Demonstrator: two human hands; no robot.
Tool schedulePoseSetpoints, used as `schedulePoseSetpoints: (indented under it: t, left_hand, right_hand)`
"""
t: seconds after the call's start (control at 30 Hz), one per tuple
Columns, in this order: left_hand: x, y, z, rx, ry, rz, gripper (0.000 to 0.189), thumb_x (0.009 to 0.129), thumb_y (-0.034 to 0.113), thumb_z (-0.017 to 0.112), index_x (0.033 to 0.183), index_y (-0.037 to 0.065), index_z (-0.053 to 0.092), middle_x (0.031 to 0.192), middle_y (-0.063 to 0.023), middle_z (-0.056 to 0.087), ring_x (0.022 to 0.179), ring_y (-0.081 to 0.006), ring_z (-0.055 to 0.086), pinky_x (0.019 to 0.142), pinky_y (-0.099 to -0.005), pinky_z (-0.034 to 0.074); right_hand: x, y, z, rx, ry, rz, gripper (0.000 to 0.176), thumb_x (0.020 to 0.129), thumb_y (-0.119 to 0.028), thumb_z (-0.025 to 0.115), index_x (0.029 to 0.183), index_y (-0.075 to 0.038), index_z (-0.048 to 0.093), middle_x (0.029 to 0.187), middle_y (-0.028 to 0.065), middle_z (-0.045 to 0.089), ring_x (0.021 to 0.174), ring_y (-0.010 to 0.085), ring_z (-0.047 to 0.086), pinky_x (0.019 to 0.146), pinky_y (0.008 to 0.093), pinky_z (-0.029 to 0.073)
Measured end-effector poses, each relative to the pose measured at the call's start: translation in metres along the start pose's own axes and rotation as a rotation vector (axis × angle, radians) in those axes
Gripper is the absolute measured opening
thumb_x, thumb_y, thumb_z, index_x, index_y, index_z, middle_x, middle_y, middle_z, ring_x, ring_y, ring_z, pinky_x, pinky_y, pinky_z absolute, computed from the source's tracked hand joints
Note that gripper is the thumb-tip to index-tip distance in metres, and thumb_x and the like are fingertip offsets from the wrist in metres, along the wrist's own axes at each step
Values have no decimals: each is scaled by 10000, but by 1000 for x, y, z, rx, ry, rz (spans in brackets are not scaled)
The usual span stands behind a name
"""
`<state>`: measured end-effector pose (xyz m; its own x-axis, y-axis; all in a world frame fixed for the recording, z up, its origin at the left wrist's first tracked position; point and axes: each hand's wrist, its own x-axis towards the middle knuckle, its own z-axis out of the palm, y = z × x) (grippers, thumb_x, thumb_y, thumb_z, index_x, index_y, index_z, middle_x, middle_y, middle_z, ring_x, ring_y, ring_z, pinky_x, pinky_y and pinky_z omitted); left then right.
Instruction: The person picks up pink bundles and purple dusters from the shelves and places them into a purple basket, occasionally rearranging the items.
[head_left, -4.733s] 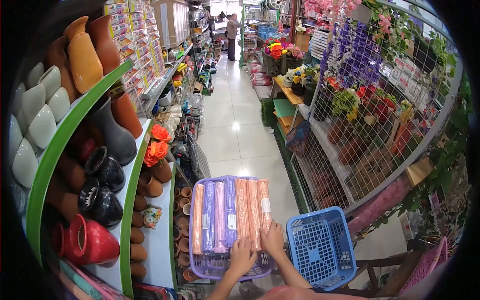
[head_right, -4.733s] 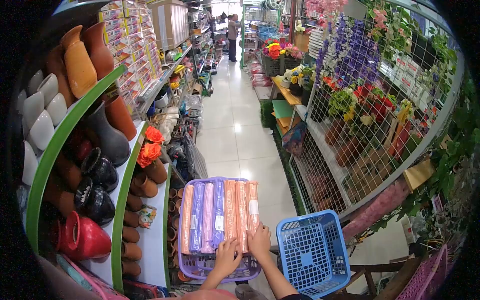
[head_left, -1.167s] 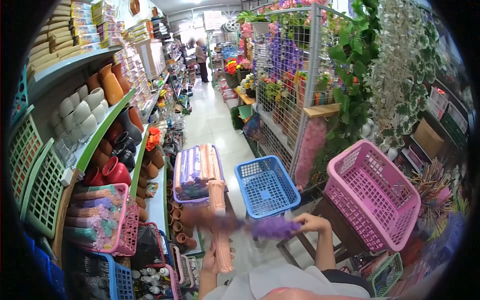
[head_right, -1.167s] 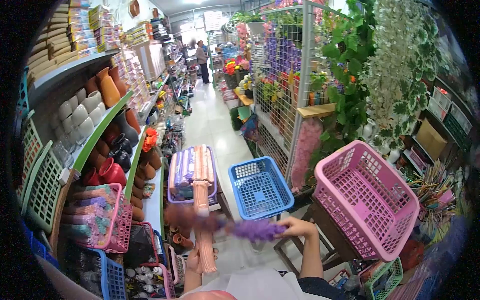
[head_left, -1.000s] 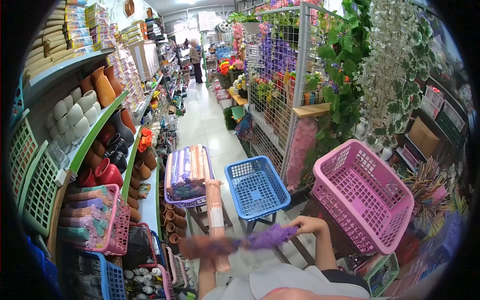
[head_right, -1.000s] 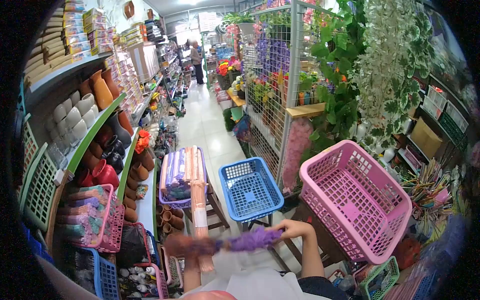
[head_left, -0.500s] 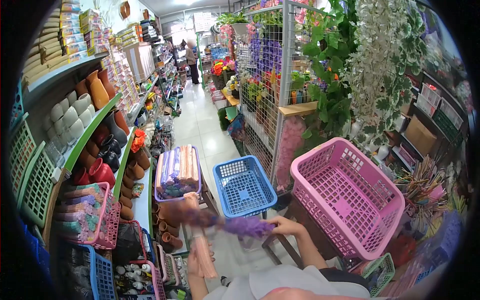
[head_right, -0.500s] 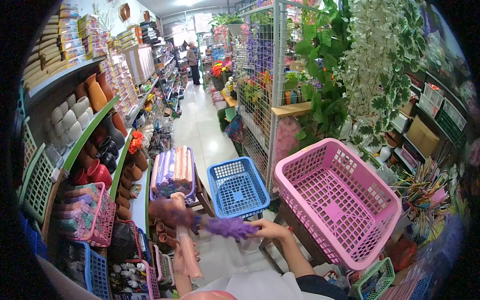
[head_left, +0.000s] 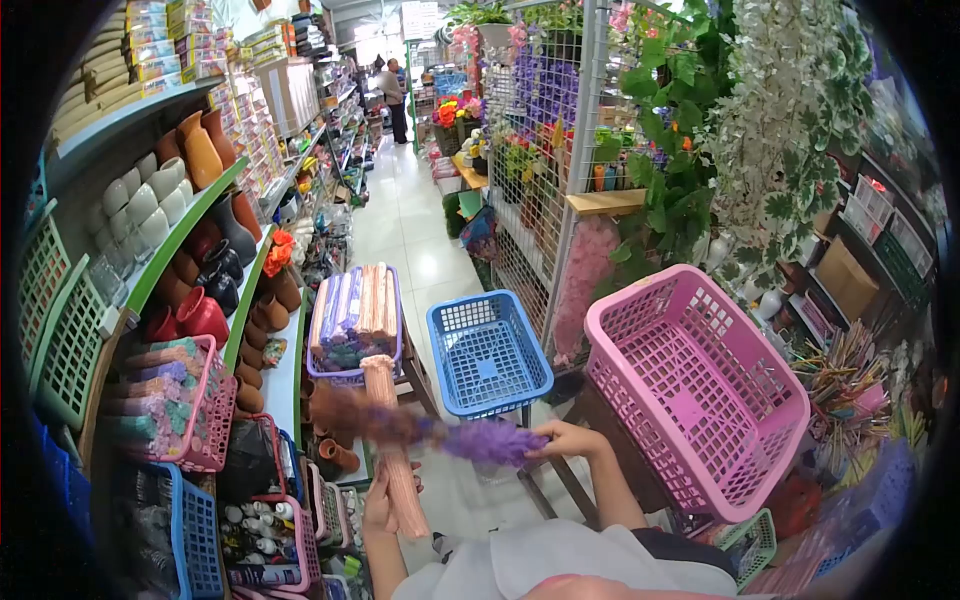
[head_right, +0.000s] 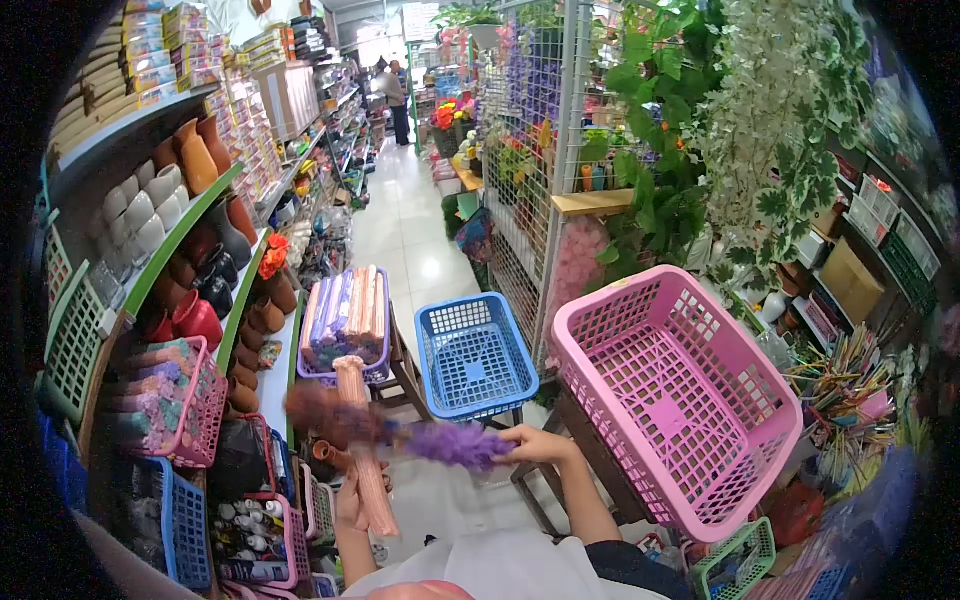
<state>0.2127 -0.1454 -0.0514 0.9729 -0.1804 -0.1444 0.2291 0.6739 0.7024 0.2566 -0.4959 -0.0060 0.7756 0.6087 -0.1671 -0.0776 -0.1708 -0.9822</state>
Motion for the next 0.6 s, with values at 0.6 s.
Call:
schedulePoseSetpoints:
  t: [0.6]
  left_hand:
    - [7, 29, -46, -266, -90, -116, 530, 893, 487, 413, 1222, 71, 406, 970, -126, 550, 819, -212, 567, 728, -369, 502]
  right_hand:
    - [54, -19, -7, -39, -134, 23, 234, 725, -88, 691, 934, 9, 651, 721, -29, 589, 645, 52, 498, 580, 218, 403]
